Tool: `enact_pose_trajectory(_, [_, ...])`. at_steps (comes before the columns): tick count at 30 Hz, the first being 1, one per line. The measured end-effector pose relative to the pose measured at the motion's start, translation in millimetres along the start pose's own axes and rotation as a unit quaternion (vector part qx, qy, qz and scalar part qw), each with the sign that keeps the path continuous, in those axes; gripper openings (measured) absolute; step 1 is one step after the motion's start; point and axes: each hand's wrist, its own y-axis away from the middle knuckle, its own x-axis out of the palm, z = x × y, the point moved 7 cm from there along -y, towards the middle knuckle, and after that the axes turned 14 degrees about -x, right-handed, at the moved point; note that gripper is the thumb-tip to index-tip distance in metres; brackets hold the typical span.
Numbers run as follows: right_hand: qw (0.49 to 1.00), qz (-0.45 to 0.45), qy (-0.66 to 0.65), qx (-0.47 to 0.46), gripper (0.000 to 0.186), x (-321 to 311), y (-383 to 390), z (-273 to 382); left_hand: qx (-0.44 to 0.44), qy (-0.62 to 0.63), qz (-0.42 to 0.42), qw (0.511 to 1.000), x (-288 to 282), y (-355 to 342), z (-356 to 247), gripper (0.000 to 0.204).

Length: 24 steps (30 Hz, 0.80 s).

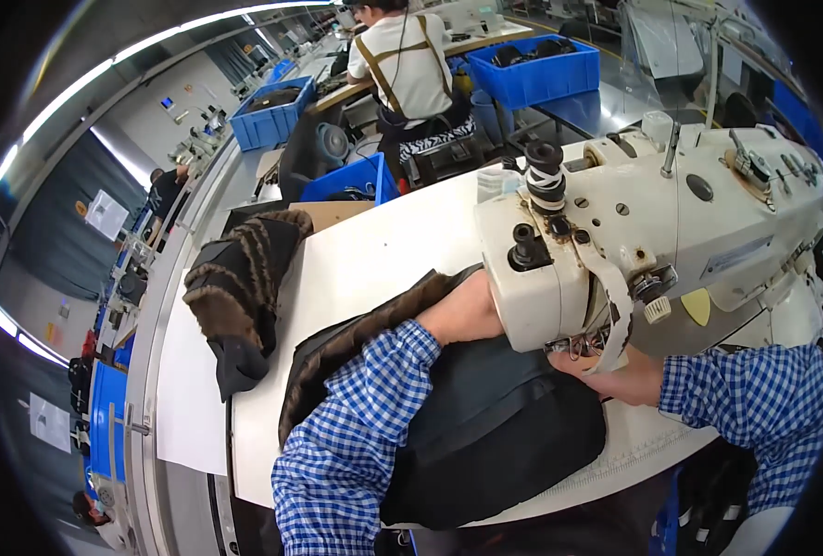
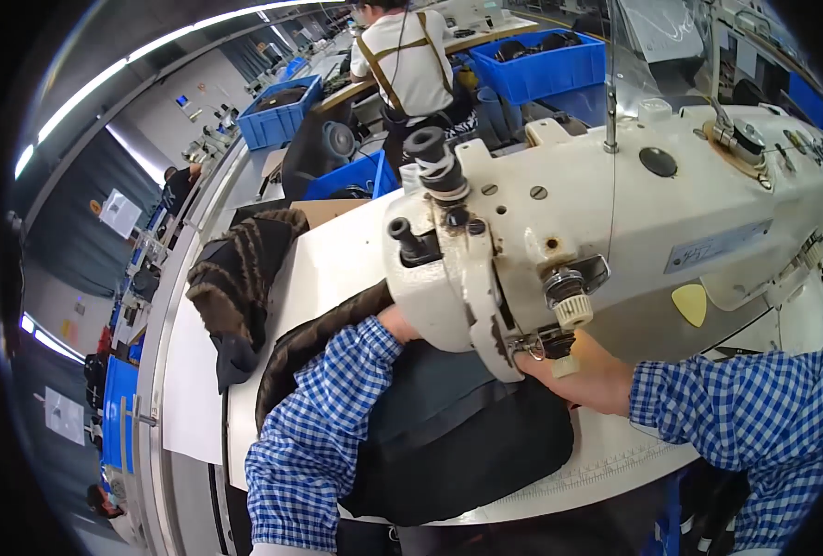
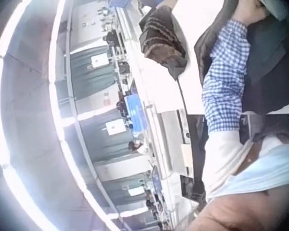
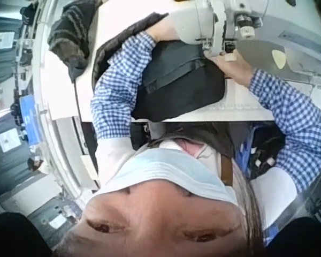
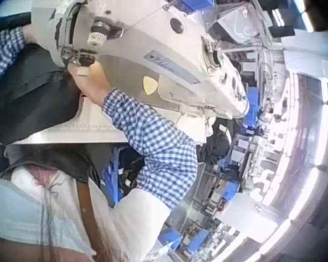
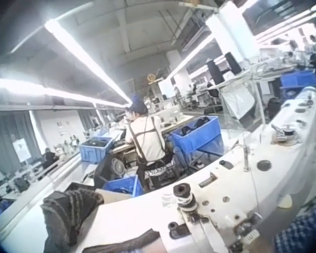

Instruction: Sewing together leather and fur pieces to construct a hat using an industrial sewing machine.

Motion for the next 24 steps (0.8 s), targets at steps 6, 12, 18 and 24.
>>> enact_pose_trajectory(6, [0.999,0.037,-0.023,0.013,0.031,2.5,-16.1,-44.7,-0.041,-0.450,-0.076,0.889,16.2,36.6,-19.6,0.060])
enact_pose_trajectory(12, [0.979,0.180,-0.093,0.010,0.037,7.6,14.2,-29.4,-0.111,-0.701,-0.279,0.647,-20.4,98.2,-42.1,0.074])
enact_pose_trajectory(18, [0.957,0.284,-0.062,0.005,0.035,20.1,18.5,-30.8,-0.089,-0.723,-0.217,0.650,-49.3,37.8,-15.0,0.064])
enact_pose_trajectory(24, [0.955,0.231,-0.146,-0.120,0.028,13.3,29.1,-38.5,-0.078,-0.582,-0.249,0.770,3.8,46.3,-64.7,0.059])
